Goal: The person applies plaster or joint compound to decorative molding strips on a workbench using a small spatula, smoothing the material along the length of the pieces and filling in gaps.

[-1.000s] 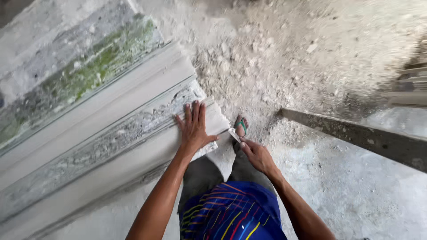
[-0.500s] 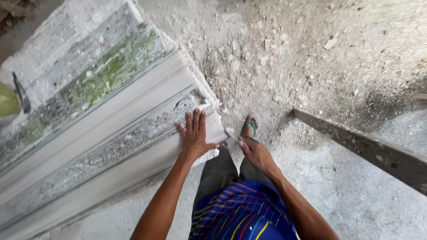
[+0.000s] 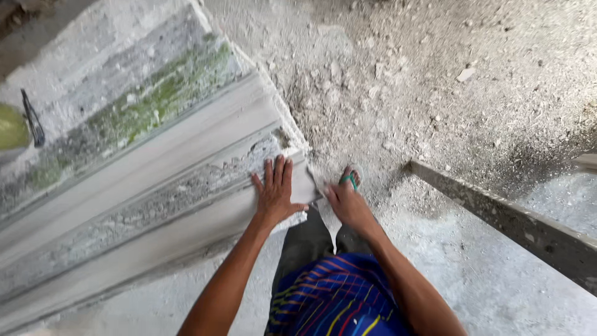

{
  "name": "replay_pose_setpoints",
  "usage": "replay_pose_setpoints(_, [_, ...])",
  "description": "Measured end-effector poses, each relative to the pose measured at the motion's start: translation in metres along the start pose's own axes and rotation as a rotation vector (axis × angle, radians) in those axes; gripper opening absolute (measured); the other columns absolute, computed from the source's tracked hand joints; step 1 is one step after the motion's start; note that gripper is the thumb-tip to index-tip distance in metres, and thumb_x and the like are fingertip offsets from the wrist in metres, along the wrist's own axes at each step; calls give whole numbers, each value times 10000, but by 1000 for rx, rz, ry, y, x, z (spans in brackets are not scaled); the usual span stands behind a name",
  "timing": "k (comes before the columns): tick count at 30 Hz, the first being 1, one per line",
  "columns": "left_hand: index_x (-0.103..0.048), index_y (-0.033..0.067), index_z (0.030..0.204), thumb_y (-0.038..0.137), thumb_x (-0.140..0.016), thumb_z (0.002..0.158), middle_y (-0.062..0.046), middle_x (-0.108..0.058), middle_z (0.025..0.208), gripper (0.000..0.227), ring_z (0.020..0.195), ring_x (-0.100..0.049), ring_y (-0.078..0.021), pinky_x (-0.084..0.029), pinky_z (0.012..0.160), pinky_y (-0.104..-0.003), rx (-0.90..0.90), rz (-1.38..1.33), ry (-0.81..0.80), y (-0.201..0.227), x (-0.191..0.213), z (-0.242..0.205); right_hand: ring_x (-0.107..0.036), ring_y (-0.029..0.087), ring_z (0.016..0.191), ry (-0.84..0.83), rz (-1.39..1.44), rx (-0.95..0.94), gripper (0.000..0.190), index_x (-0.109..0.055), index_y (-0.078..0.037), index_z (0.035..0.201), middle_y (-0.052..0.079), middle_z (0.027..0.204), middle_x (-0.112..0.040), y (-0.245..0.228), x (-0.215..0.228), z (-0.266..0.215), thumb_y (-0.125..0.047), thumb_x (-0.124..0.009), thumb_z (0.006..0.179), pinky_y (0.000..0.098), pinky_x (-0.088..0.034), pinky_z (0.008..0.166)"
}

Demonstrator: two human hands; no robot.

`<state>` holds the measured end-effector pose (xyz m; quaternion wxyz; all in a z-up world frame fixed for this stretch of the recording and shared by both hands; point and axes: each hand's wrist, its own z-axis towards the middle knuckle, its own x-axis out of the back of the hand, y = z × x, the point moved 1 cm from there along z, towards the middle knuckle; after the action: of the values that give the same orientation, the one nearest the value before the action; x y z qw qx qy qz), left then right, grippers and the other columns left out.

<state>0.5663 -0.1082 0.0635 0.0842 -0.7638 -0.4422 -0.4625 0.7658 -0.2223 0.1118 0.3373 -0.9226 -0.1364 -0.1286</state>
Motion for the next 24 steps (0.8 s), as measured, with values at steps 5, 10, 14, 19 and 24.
replay_pose_setpoints(5, [-11, 99, 1672, 649, -844, 690, -183, 75, 1730, 1400, 1556, 87, -481, 12, 1099, -846, -10, 7, 5, 2, 4, 0, -636, 546, 1123, 44, -8, 22, 544, -687, -58, 1262, 344, 1150, -684, 48, -22, 60, -488, -419, 1066, 632, -511, 925])
replay_pose_setpoints(10, [-62, 108, 1668, 617, -880, 637, -169, -7, 1735, 1412, 1565, 31, -464, 12, 1125, -829, 4, -48, 79, 11, 12, -10, -679, 443, 1000, 40, 83, -58, 590, -609, -97, 1388, 249, 1046, -737, 35, 8, -18, -498, -306, 1077, 604, -540, 866])
replay_pose_setpoints(14, [-126, 107, 1658, 670, -767, 796, -184, -34, 1733, 1213, 1567, -29, -472, -7, 1135, -804, 75, -313, 247, 6, 31, -53, -785, 371, 837, 168, -234, 117, 380, -548, -39, 1371, 196, 994, -785, -22, 45, 1, -226, -397, 1076, 548, -616, 749])
replay_pose_setpoints(19, [-428, 10, 1501, 347, -752, 893, -277, -385, 1583, 767, 1517, -301, -454, -200, 1097, -774, 746, -371, 975, -97, -62, -120, -765, 388, 784, 152, -947, 327, 279, -597, -196, 1252, 119, 979, -757, -88, 23, 15, -257, -435, 1033, 527, -625, 651])
replay_pose_setpoints(24, [-220, -19, 1617, 476, -476, 1102, -347, -47, 1664, 758, 1559, -44, -525, 11, 1154, -773, 1269, -704, 1156, -170, -83, -147, -765, 417, 874, -27, -1212, 323, 411, -601, -174, 1362, 152, 1165, -734, -172, -94, 46, -162, -477, 970, 578, -632, 699])
